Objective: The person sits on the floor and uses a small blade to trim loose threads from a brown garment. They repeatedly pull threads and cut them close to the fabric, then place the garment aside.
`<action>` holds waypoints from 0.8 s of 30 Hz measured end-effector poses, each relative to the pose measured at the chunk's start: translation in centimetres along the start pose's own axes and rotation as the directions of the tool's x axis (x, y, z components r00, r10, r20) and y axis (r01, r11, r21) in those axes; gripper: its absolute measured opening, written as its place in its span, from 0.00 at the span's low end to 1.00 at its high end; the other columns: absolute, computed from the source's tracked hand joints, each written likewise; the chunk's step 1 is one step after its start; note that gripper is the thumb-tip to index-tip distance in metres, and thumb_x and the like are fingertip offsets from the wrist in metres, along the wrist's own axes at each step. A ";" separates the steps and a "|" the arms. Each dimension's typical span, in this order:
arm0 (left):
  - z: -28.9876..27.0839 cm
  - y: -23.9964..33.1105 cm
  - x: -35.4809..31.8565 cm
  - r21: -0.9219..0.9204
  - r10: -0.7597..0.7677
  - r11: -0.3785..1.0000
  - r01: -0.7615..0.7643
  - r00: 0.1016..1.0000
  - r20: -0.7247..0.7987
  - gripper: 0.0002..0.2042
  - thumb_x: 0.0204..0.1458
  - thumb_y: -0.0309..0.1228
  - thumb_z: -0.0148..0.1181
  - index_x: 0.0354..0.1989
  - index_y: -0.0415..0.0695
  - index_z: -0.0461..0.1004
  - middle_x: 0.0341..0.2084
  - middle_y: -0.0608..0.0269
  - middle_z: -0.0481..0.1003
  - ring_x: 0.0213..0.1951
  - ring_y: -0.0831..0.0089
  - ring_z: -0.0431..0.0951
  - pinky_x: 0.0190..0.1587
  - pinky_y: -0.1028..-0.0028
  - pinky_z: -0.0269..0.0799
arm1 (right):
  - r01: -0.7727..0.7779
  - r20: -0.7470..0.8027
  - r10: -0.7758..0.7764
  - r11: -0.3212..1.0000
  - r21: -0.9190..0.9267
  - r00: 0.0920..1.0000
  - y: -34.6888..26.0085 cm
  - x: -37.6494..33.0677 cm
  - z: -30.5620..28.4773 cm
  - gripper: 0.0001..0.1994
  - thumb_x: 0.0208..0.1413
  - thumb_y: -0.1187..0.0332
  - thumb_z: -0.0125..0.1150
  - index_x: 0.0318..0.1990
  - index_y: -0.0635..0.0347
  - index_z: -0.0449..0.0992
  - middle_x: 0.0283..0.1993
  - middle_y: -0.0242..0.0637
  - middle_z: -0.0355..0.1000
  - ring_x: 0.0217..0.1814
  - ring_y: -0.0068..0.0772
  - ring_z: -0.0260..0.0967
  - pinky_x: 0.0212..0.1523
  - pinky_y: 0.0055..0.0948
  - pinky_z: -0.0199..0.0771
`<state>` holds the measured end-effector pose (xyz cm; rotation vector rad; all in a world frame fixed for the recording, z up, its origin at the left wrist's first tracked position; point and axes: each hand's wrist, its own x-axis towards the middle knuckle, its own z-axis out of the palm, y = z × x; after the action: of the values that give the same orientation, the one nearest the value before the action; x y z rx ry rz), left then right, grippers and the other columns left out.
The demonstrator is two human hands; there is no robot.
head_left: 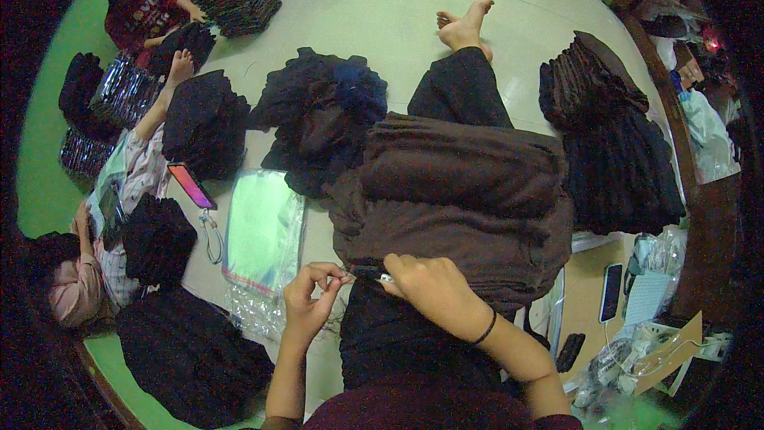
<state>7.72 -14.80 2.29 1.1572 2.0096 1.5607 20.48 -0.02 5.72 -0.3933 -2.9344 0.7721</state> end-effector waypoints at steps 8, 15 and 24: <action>-0.2 0.1 0.1 -0.049 -0.036 0.998 0.036 0.999 0.016 0.12 0.42 0.14 0.54 0.22 0.41 0.56 0.25 0.54 0.72 0.30 0.74 0.74 0.33 0.76 0.72 | 0.015 -0.017 -0.015 1.000 -0.012 1.000 0.2 -0.2 0.2 0.10 0.48 0.63 0.54 0.27 0.60 0.63 0.21 0.40 0.67 0.23 0.39 0.70 0.21 0.33 0.69; -0.1 0.2 0.1 -0.351 -0.248 0.911 0.215 0.968 -0.050 0.15 0.40 0.13 0.55 0.21 0.42 0.54 0.26 0.54 0.70 0.32 0.73 0.71 0.38 0.74 0.70 | 0.002 0.000 -0.002 1.000 0.021 1.000 0.2 -0.8 -0.7 0.10 0.50 0.64 0.50 0.27 0.61 0.64 0.21 0.41 0.68 0.22 0.39 0.70 0.20 0.33 0.72; 0.0 0.7 0.2 -0.255 -0.240 0.943 0.215 0.968 -0.069 0.17 0.37 0.13 0.57 0.20 0.45 0.53 0.24 0.55 0.70 0.29 0.74 0.70 0.35 0.75 0.68 | 0.009 -0.036 -0.009 1.000 -0.004 0.999 -0.3 0.1 1.2 0.12 0.48 0.61 0.54 0.27 0.60 0.63 0.21 0.39 0.67 0.22 0.39 0.69 0.20 0.32 0.69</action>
<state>7.89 -14.60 3.01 0.7384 1.8657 1.7143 20.12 -0.84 4.80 -0.3894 -2.9022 0.7508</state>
